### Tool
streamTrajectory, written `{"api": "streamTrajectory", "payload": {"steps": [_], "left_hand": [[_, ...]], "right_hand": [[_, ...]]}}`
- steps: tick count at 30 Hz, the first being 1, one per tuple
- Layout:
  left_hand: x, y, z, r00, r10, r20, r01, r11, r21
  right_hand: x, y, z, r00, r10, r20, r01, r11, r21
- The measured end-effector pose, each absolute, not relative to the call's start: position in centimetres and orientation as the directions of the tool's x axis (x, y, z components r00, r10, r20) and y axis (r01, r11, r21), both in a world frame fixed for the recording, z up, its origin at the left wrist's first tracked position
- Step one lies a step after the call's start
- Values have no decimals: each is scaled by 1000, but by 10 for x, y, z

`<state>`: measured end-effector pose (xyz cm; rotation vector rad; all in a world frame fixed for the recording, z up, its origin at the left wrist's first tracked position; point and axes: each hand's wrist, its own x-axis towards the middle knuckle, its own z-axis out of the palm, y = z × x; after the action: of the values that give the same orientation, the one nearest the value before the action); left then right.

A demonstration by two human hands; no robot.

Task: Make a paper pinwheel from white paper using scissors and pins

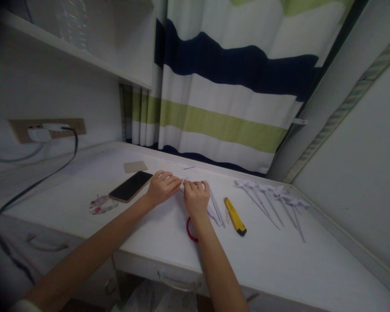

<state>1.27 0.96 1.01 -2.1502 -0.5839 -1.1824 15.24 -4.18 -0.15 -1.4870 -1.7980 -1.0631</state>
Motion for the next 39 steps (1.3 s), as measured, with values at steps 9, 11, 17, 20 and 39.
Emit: {"api": "streamTrajectory", "payload": {"steps": [9,11,17,20,39], "left_hand": [[12,14,10,509,93,856,629,-718,-297],[12,15,9,510,92,855,629,-718,-298],[12,17,8,512,89,854,628,-718,-301],[12,17,8,514,87,853,624,-721,-302],[0,36,4,495,131,859,662,-698,-275]], "right_hand": [[154,-41,-1,-212,518,829,975,59,213],[154,-40,-1,-210,518,829,976,58,211],[154,-41,0,-198,517,833,978,53,200],[154,-41,0,-197,513,835,979,54,198],[164,-43,4,-120,468,876,991,5,133]]}}
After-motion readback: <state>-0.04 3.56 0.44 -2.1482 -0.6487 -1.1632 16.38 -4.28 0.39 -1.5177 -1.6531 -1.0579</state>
